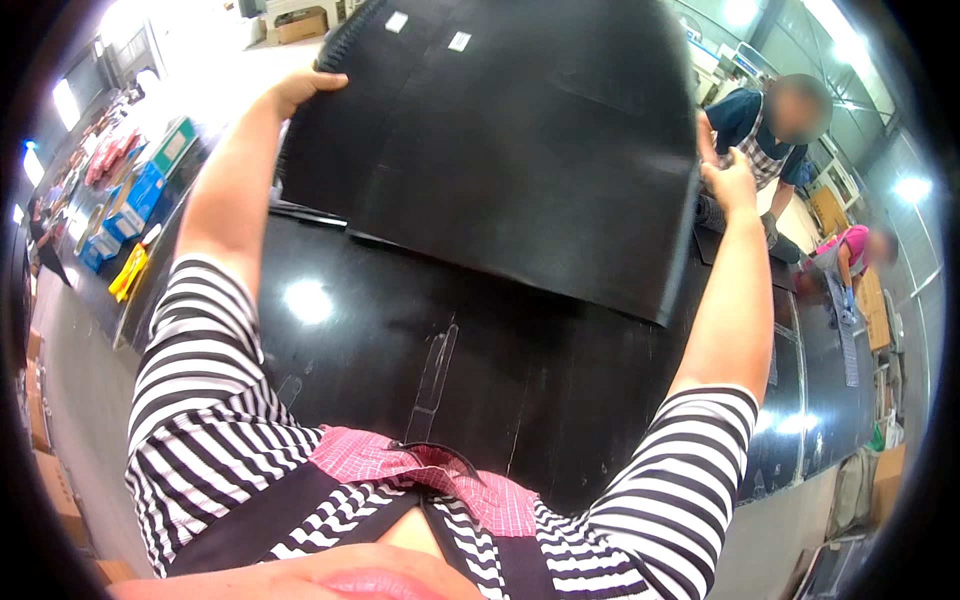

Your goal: The person applies adhesive from a white bottle onto small rectangular patches on a large black mat. They use a yellow roller to smooth the patches and then lift and stack the mat with other similar mats on a table.

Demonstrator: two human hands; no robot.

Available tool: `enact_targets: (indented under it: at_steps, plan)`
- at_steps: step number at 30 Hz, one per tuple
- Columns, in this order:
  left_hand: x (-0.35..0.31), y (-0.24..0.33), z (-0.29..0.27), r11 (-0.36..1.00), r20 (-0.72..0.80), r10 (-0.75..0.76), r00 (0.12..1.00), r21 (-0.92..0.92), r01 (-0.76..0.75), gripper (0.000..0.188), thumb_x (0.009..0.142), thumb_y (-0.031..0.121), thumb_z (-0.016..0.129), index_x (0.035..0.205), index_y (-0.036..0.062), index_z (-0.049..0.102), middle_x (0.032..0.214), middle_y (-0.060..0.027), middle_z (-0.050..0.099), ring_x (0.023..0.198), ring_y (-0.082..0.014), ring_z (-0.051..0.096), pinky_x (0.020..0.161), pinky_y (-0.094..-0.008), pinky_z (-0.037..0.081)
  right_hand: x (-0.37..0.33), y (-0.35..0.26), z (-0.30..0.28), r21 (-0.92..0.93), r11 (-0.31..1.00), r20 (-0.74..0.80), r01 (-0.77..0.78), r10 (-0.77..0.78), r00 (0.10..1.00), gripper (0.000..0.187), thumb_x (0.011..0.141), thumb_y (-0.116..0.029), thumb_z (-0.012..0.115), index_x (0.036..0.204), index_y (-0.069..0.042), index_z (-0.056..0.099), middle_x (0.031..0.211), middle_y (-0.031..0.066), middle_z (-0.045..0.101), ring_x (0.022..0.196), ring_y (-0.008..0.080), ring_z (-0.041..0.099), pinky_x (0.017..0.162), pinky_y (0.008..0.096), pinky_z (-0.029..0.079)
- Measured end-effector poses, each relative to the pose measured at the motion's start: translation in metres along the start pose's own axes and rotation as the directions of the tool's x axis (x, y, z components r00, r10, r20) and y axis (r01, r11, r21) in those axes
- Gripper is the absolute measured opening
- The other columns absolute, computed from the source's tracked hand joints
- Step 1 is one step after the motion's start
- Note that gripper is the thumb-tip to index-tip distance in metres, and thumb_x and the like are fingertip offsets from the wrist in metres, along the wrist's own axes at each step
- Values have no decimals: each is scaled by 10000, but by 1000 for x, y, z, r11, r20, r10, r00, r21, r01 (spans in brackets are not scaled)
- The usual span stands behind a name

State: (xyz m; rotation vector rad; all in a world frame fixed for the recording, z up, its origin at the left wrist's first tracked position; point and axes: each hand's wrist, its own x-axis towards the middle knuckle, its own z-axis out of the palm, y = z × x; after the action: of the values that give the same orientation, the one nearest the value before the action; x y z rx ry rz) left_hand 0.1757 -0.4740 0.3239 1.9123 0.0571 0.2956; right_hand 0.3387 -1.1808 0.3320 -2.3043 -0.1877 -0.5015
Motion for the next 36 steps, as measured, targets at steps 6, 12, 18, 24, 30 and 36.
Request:
enact_targets:
  at_steps: [6, 12, 18, 24, 30, 36]
  plan:
    - [61, -211, 71, 600, -259, -262, 930, 710, 367, 764, 726, 259, 915, 1372, 30, 576, 1351, -205, 636, 1280, -327, 596, 1096, -397, 456, -151, 9, 221, -455, 809, 416, 372, -177, 892, 607, 925, -519, 653, 1447, -220, 570, 1578, 127, 439, 1500, 328, 327, 1238, 512, 220]
    - [36, -280, 53, 833, -299, -162, 940, 469, 293, 616, 727, 251, 907, 1258, 66, 656, 1261, -204, 677, 1159, -326, 657, 1018, -400, 498, -199, 79, 274, -441, 783, 231, 439, -373, 899, 607, 938, -513, 640, 1485, -286, 507, 1617, 0, 401, 1527, 259, 289, 1241, 557, 139]
    - [10, -239, 97, 683, -430, -33, 902, 650, 334, 451, 863, 366, 784, 1259, 174, 684, 1320, -155, 593, 1259, -377, 561, 1070, -461, 466, -175, 93, 228, -487, 815, 323, 315, -167, 931, 577, 987, -459, 591, 1514, -257, 474, 1636, 24, 373, 1534, 267, 286, 1239, 575, 166]
    - [-42, -163, 197, 710, -420, -77, 904, 614, 345, 407, 916, 347, 710, 1285, 180, 672, 1468, -161, 508, 1384, -358, 449, 1114, -506, 402, -257, 96, 111, -361, 933, 234, -17, 108, 966, 601, 962, -169, 645, 1528, -119, 450, 1545, 173, 469, 1394, 321, 491, 1166, 496, 364]
    - [-114, -118, 299, 761, -112, 300, 947, 627, -167, 393, 888, 312, 732, 1238, 140, 683, 1438, -180, 539, 1353, -373, 477, 1121, -493, 386, -588, 57, 52, 238, 937, 50, -255, 250, 967, 356, 983, -33, 632, 1334, 22, 610, 1227, 131, 689, 1058, 185, 692, 966, 311, 543]
    - [-323, -46, 417, 725, 705, 483, 520, 12, -689, 428, 859, 239, 767, 1253, 106, 665, 1451, -167, 549, 1352, -356, 509, 1123, -445, 421, -848, 23, 29, 607, 627, -327, -488, 757, 566, 231, 1000, -69, 625, 1225, -18, 643, 1089, 79, 700, 900, 156, 689, 826, 302, 584]
